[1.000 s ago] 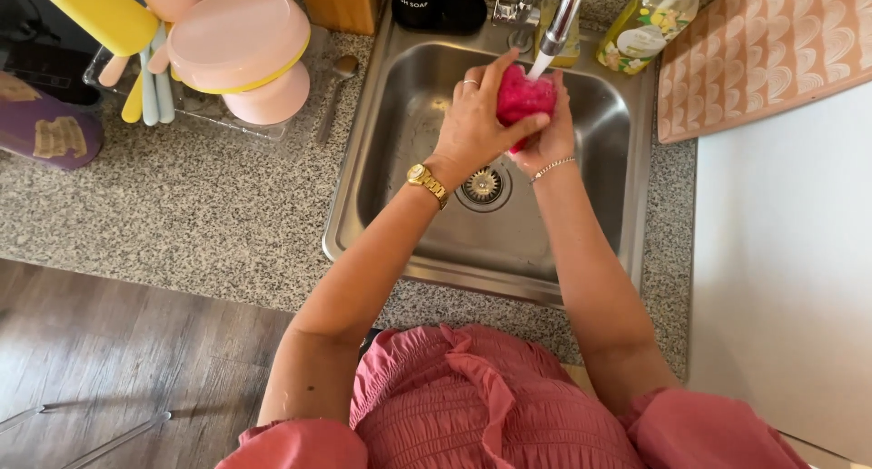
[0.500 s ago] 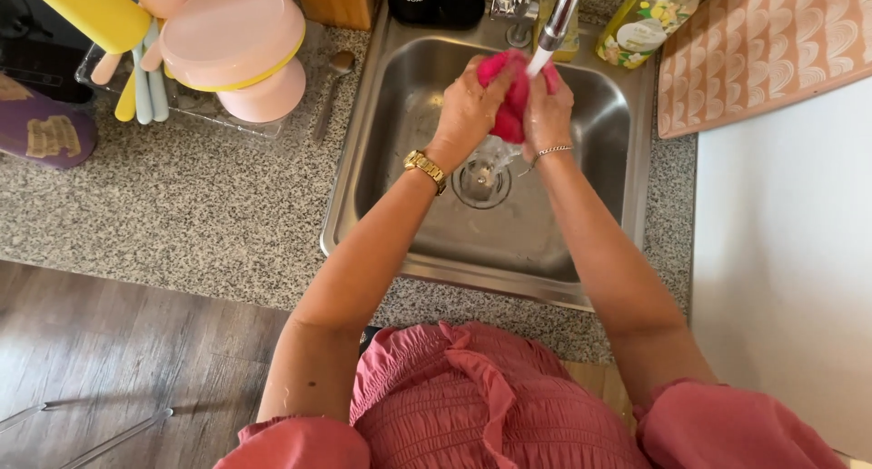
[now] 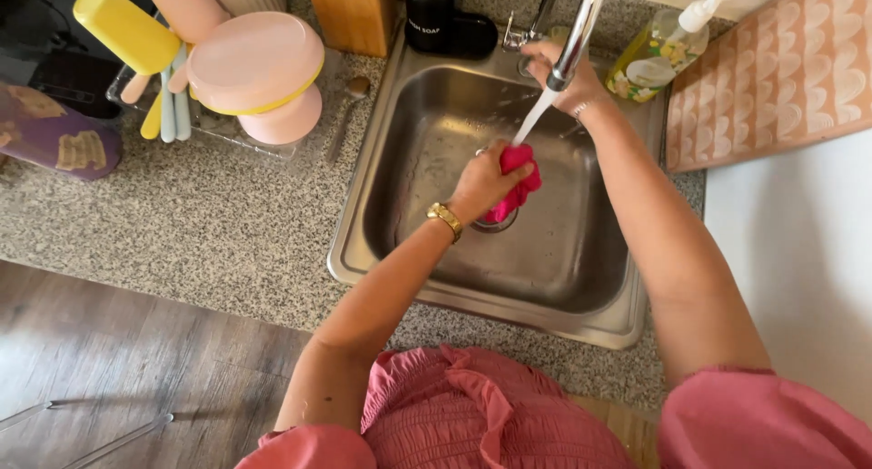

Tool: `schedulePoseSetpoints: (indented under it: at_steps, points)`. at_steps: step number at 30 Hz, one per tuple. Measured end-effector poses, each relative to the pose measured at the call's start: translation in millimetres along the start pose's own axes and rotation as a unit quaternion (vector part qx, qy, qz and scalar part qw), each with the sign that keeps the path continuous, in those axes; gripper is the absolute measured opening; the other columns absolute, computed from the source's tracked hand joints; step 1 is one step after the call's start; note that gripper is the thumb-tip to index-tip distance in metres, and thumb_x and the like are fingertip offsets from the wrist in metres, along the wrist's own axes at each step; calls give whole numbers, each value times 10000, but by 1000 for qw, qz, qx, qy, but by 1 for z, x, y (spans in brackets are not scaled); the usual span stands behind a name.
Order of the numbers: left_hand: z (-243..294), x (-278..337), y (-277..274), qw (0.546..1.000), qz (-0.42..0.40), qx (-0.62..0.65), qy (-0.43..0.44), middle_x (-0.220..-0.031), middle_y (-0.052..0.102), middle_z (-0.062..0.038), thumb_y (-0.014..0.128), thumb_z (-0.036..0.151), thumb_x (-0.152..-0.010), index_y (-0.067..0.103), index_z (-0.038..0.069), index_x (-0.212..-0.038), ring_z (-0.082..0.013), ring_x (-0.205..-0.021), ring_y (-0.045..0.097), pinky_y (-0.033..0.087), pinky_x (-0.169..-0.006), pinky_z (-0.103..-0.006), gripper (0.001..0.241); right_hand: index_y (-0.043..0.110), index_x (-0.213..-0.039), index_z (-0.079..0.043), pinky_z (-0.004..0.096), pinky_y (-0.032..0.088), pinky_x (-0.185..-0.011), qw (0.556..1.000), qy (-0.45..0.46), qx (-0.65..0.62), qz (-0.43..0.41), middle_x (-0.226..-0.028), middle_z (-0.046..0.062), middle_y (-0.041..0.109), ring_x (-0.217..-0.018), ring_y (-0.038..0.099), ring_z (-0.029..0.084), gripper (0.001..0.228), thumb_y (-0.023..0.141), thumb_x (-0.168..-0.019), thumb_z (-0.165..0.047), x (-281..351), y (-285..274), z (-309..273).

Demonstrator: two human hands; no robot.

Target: Wiping a countertop and sink with a microfiber cloth and rinsing the cloth under a faucet.

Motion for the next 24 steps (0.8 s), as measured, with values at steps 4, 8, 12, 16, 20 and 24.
schedulePoseSetpoints:
  at_steps: [4,8,12,16,20,24]
  points:
    - [5,0,2,1000,-5,6,-18,-969,735,-138,629,516,-880,541,90,-1174,-344,-880,728,563,-738,-444,525,555,-1433,46,450,311,-1194,992,-89,82,30,-1523,269,436,-1412,416,411,418,455,-1027,47,-58,19,19]
    - [15,9,-12,1000,3,24,-15,-991,734,-142,639,493,-871,563,135,-1236,-358,-908,718,545,-766,-444,517,311,-1566,59,380,193,-1244,985,-57,161,-38,-1638,268,195,-1518,220,391,612,462,-973,96,-90,59,58]
    - [16,14,-21,998,2,19,-52,-1037,716,-132,633,521,-856,584,145,-1195,-338,-940,694,538,-792,-441,508,128,-1636,-59,462,341,-1192,969,88,209,-100,-1697,145,21,-1544,162,370,834,476,-916,176,-70,52,0]
    - [19,12,-18,999,1,23,-47,-1011,742,-128,641,523,-844,581,154,-1183,-339,-931,702,542,-786,-434,505,3,-1645,-154,519,356,-1172,971,149,159,-103,-1690,210,3,-1545,101,433,970,482,-897,236,-65,38,-50]
    - [15,14,-17,998,-1,33,-54,-1001,721,-128,645,508,-855,571,133,-1157,-321,-896,692,539,-751,-420,488,1,-1649,-180,473,435,-1092,963,176,157,-132,-1701,172,-1,-1556,91,392,1021,480,-864,263,-69,39,-51]
    - [4,16,-21,998,17,29,-46,-986,710,-132,663,519,-843,570,131,-1139,-318,-871,688,544,-736,-418,497,-23,-1663,-253,429,415,-561,953,197,153,-170,-1717,109,-65,-848,632,349,927,427,-971,166,-60,34,-43]
Point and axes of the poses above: each hand's wrist, its own x-axis away from the middle knuckle, its own y-axis out of the palm, z = x × y, the point moved 5 cm from there along -x, towards the middle knuckle
